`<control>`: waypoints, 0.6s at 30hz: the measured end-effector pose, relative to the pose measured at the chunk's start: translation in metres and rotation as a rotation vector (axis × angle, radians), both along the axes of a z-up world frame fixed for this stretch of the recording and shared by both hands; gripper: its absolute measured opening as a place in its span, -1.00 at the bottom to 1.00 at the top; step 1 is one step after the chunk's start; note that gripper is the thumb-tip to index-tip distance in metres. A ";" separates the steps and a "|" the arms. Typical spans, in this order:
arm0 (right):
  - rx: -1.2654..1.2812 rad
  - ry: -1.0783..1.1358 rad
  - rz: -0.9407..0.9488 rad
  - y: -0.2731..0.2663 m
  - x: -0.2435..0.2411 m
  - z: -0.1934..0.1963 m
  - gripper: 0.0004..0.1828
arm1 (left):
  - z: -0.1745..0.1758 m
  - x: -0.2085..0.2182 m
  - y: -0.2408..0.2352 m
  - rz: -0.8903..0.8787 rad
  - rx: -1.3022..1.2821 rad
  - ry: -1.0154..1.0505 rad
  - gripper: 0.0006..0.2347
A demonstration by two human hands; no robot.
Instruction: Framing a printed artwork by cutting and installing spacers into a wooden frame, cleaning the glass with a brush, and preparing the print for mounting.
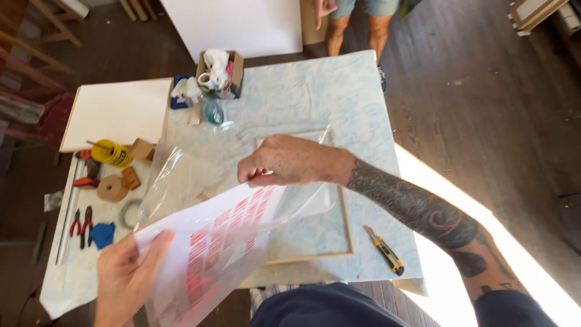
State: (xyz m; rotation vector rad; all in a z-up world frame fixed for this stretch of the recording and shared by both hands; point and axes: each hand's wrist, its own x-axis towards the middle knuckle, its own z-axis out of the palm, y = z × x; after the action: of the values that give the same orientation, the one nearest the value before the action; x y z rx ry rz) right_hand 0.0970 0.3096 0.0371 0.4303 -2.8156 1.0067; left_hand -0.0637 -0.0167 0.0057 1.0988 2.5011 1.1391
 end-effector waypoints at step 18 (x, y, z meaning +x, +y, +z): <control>0.016 -0.011 -0.067 0.025 0.001 -0.013 -0.89 | -0.001 -0.007 -0.006 0.121 0.161 0.015 -0.81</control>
State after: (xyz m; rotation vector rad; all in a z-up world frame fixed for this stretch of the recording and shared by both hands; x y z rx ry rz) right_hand 0.0979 0.3349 0.0245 0.3311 -2.8290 0.9773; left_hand -0.0702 -0.0227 0.0045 1.0082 2.5558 1.3918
